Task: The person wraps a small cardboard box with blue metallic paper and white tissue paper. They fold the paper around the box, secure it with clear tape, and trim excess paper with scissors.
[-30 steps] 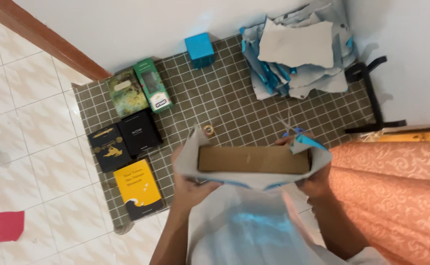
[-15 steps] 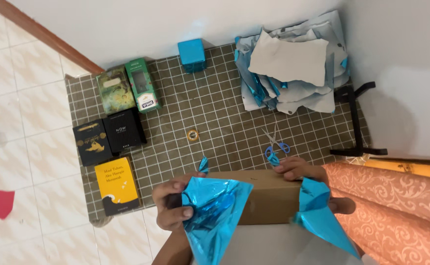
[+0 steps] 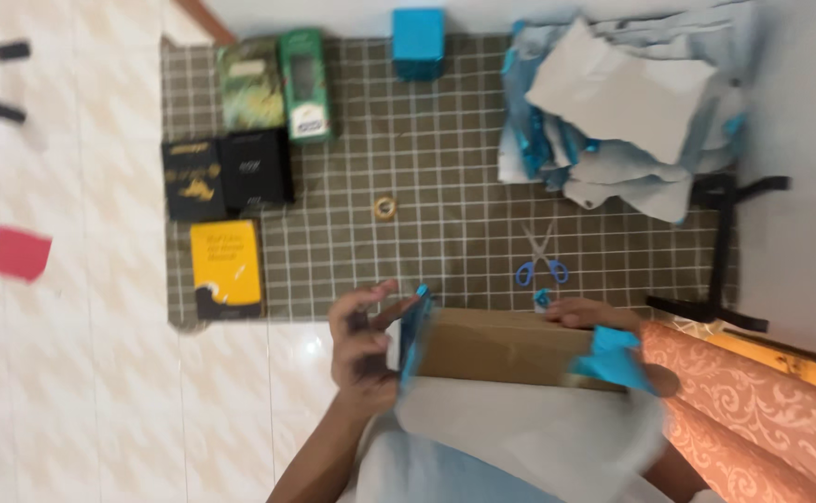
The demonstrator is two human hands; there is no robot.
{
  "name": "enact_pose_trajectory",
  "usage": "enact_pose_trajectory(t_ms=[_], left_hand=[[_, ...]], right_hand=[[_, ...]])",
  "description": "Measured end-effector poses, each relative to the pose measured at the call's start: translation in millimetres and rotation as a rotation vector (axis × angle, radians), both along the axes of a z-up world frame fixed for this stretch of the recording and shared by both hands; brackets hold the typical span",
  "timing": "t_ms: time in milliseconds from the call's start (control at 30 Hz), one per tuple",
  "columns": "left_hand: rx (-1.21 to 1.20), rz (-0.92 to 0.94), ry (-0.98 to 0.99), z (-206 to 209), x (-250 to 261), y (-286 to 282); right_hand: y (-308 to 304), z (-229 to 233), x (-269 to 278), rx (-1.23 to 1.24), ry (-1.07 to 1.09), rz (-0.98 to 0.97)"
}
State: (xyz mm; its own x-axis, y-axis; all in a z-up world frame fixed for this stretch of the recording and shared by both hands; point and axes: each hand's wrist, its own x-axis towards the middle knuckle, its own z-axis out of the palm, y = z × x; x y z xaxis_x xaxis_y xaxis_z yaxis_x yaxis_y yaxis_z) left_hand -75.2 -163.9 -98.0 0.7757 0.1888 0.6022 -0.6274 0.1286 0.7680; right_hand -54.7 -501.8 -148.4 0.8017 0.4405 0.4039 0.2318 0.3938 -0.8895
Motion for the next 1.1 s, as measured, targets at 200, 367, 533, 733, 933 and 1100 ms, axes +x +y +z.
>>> enact_pose_trajectory(t_ms=[200, 367, 533, 733, 933, 1100], left_hand=[[-0.043, -0.085, 0.041, 3, -3, 0], [0.217, -0.204, -0.037, 16, 4, 30], [0.502, 0.109, -0.151, 37, 11, 33], [0.83, 0.287, -0.37, 64, 29, 57], [0.886, -0.021, -0.36, 73, 28, 82], [0.783, -0.194, -0.357, 76, 29, 100]], right_hand=[[-84, -43, 29, -0.41, 0.065, 0.203], [-65, -63, 11, -0.474, 0.129, -0.241], [38, -25, 12, -0.281, -0.033, -0.763], [105, 57, 32, 0.05, -0.137, -1.088], [119, 173, 24, -0.779, -0.742, -0.436], [166, 193, 34, -0.931, -0.495, 0.076]])
